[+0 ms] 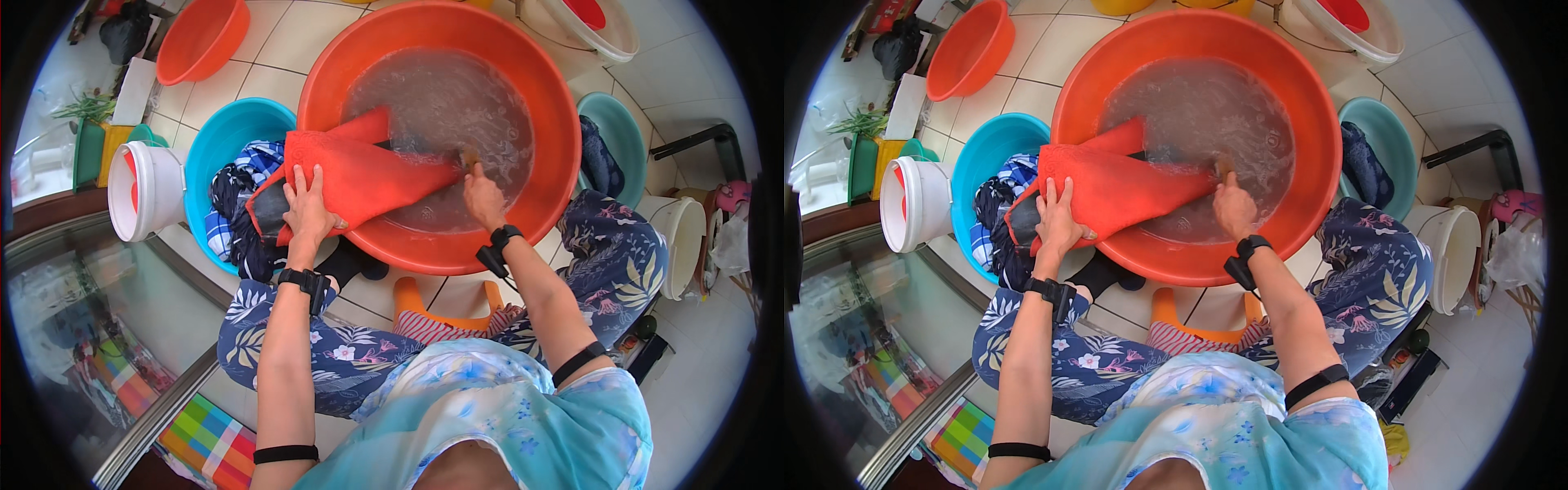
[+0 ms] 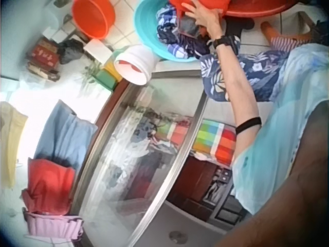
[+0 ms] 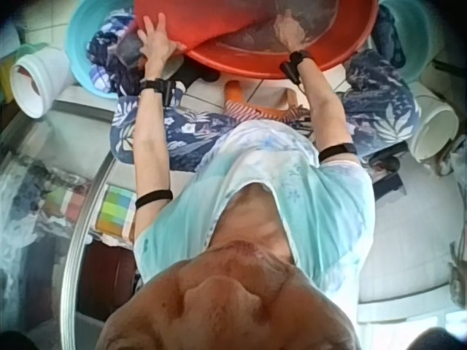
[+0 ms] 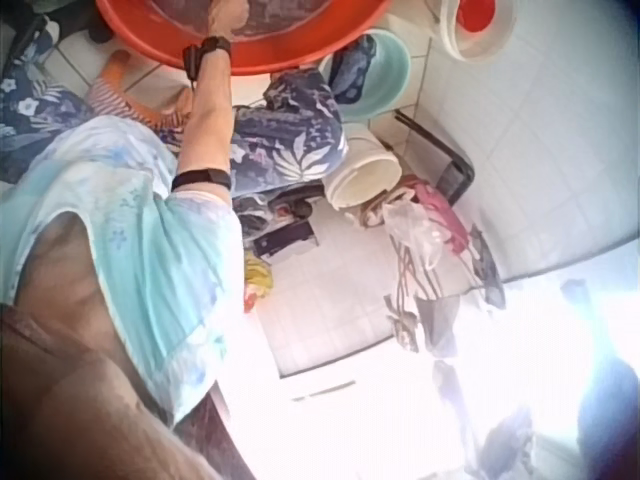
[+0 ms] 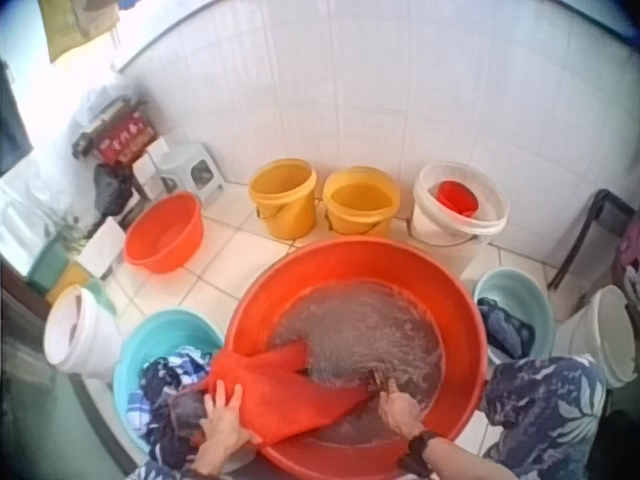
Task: Washing a red garment in a basin using a scrub brush.
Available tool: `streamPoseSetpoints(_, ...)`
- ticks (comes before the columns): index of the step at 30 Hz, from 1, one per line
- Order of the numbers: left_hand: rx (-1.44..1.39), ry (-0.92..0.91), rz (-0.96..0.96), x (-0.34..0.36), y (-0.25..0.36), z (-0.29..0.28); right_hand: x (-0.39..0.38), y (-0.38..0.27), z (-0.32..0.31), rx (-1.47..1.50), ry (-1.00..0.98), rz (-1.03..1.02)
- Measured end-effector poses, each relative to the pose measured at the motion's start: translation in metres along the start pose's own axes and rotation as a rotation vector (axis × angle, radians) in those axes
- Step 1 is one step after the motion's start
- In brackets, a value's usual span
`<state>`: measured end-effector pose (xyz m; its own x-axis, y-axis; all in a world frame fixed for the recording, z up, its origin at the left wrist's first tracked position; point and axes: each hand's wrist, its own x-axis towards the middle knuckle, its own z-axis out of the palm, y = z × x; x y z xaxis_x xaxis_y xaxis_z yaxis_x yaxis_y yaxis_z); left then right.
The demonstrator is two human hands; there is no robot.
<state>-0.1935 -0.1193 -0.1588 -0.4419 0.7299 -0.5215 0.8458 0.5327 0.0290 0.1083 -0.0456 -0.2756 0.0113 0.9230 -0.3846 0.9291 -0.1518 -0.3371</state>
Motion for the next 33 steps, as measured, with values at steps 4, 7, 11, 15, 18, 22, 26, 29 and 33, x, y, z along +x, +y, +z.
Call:
streamPoseSetpoints(4,0.012,0.005,-0.017,-0.001,0.011,-0.003,0.029,0.018,0.001,0.123,-0.023,0.202)
streamPoseSetpoints(7,0.015,0.023,-0.018,-0.001,0.014,0.001,0.021,-0.006,0.040,0.280,-0.101,0.147)
streamPoseSetpoints(11,-0.010,0.037,-0.013,0.001,0.008,0.008,-0.046,-0.114,0.041,0.556,-0.214,-0.044)
streamPoseSetpoints(15,-0.053,0.047,-0.015,0.000,0.005,0.010,-0.077,-0.179,0.021,0.501,-0.340,-0.244)
streamPoseSetpoints(18,-0.086,0.051,0.013,-0.001,0.004,0.011,-0.069,-0.158,0.033,0.275,-0.309,-0.283)
streamPoseSetpoints(22,-0.107,0.035,0.024,-0.003,0.004,0.005,-0.040,-0.096,0.046,0.054,-0.217,-0.241)
streamPoseSetpoints(26,-0.122,0.038,0.029,-0.002,0.004,0.007,-0.029,-0.090,0.034,0.102,-0.184,-0.196)
streamPoseSetpoints(29,-0.124,0.053,0.017,0.000,-0.006,0.015,-0.068,-0.149,0.006,0.098,-0.257,-0.302)
streamPoseSetpoints(33,-0.137,0.052,0.065,0.002,0.003,0.015,-0.062,-0.142,0.047,0.163,-0.126,-0.450)
